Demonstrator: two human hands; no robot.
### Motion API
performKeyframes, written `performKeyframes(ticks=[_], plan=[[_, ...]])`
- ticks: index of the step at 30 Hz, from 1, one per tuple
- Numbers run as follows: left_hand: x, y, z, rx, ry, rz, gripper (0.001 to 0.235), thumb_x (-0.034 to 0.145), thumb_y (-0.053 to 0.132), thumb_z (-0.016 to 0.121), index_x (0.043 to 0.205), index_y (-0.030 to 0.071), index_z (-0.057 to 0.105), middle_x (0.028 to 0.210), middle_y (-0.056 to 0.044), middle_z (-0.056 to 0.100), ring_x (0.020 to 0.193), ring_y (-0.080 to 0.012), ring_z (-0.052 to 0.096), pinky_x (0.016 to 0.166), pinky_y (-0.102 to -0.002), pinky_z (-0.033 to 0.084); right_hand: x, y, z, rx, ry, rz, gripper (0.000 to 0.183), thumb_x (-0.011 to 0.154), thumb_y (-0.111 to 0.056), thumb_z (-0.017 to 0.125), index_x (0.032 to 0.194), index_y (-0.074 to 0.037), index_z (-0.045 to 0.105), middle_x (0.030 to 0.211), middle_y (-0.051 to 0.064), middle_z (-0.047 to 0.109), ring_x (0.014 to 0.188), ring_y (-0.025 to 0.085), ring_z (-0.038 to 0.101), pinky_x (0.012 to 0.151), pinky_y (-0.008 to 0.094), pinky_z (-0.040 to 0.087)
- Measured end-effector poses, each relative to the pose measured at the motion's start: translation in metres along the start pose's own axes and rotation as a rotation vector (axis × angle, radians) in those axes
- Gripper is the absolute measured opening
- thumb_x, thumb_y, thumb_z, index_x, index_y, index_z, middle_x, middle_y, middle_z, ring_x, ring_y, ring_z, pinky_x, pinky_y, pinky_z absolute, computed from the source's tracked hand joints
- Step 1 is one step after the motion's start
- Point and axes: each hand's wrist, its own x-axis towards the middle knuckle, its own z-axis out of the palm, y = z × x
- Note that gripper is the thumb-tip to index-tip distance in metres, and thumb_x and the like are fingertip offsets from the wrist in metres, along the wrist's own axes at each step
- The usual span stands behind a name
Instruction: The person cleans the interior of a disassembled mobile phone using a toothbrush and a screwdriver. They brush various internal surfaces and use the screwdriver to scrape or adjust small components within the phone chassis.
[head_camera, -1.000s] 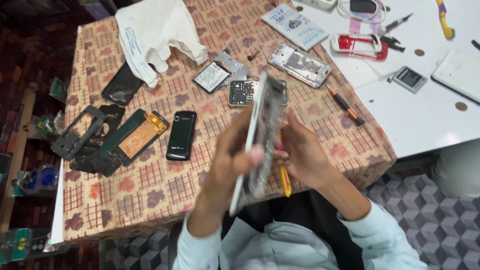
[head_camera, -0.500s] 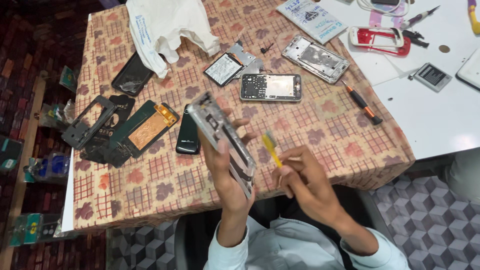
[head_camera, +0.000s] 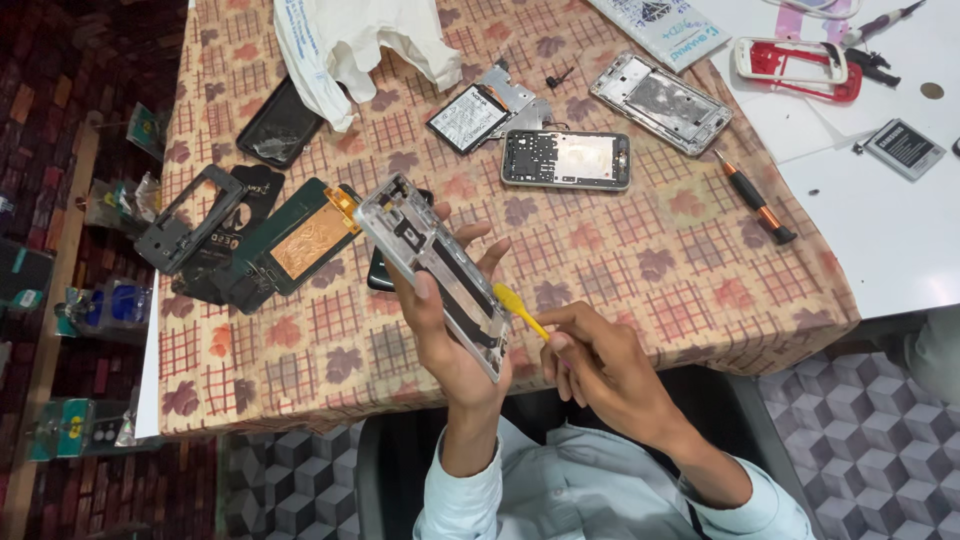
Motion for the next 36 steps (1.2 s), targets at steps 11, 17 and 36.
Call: performKeyframes(ticks=[11,17,36], plan=[[-0.002,-0.007,0.002,0.093,-0.031,0.027,0.081,0.105,0.045,0.052,0.165,0.001,0.020,0.155,-0.022,0.040,0.146,-0.0400,0.049,0.121,-0.057,0.043,0.016,0.001,-0.004,0.144,-0.002,-0.080,0.020,0.106,-0.008,0.046,0.116,0.002,0.060,0.073,0.002,0.062,0.049,0.006,0.058,0.039,0.022,0.044],[0.006,-0.013,-0.002,0.073,-0.002,-0.050,0.080,0.102,0.045,0.052,0.165,0.006,0.019,0.153,-0.022,0.041,0.142,-0.0379,0.049,0.118,-0.058,0.044,0.018,-0.003,-0.003,0.055,-0.015,-0.055,0.018,0.104,-0.006,0.049,0.114,0.001,0.062,0.066,0.001,0.058,0.046,0.007,0.059,0.038,0.023,0.044],[0.032,-0.031,-0.020,-0.235,0.023,-0.159,0.062,0.110,0.044,0.044,0.156,0.003,0.038,0.147,-0.018,0.052,0.127,-0.0315,0.058,0.108,-0.049,0.051,0.029,-0.015,0.004,-0.353,0.091,-0.332,0.016,0.090,0.004,0.058,0.106,0.003,0.059,0.082,0.022,0.065,0.074,0.042,0.064,0.062,0.046,0.048]])
